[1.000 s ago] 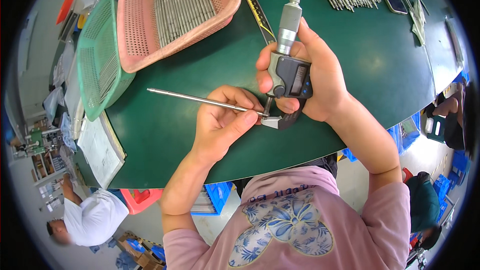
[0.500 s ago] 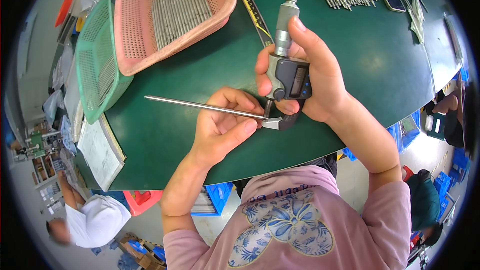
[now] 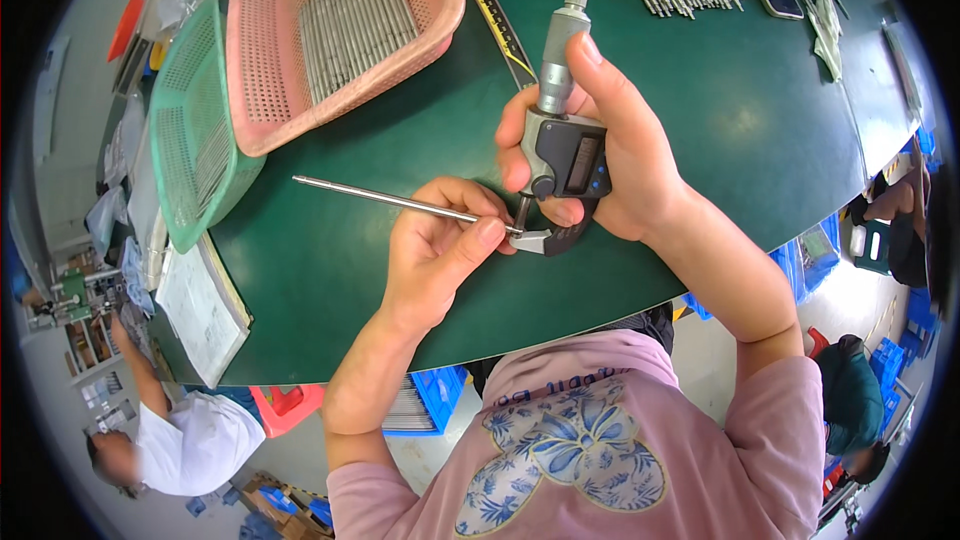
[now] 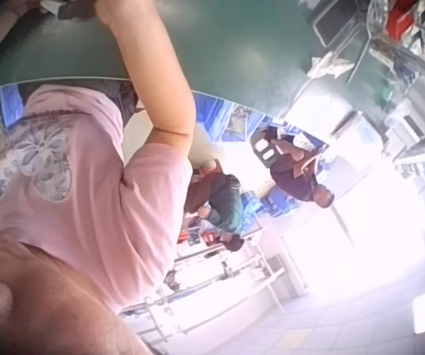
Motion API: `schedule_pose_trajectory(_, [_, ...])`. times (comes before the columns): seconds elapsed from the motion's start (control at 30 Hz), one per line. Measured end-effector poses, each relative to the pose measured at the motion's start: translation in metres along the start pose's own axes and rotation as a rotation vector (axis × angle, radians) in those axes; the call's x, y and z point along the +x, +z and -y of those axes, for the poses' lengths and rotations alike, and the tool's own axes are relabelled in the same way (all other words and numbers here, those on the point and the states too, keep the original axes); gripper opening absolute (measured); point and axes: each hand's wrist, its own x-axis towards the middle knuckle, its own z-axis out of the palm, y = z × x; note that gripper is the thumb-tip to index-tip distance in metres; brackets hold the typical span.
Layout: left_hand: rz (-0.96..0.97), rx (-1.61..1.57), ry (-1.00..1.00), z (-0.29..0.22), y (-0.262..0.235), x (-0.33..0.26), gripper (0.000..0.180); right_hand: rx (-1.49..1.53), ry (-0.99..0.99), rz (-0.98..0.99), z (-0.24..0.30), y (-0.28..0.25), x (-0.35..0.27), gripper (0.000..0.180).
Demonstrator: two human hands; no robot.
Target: The person repeatedly picks up thin metal rods from a pink basket and measures their diameter using a digital caliper. After each measurement, the rod is placed into a blue bin. The process is repeated for multiple rods throughout the clip.
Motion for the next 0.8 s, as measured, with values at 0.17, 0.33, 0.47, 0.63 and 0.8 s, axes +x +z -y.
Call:
schedule_pose_trajectory(0.17, [-0.004, 0.015, 0.012, 0.0006, -0.0011, -0.0008, 0.013, 0.022, 0.044, -0.033, 0.0015, 0.0029, -0.0009, 0.067])
schedule_pose_trajectory(0.33, [-0.006, 0.019, 0.014, 0.0008, -0.0015, -0.0005, 0.013, 0.156, 0.119, 0.017, 0.0022, 0.0000, -0.0011, 0.066])
schedule_pose_trajectory(0.47, [-0.002, 0.022, 0.013, 0.0007, -0.0021, -0.0002, 0.012, 0.179, 0.126, 0.023, 0.0020, -0.0027, -0.0009, 0.065])
schedule_pose_trajectory(0.63, [0.016, 0.020, 0.025, 0.0012, -0.0019, -0.0005, 0.012, 0.077, 0.069, -0.002, 0.0013, -0.0012, -0.0011, 0.065])
schedule_pose_trajectory(0.8, [0.002, 0.001, 0.001, -0.0014, 0.0017, -0.0008, 0.013, 0.053, 0.070, -0.030, 0.0026, -0.0012, -0.0021, 0.065])
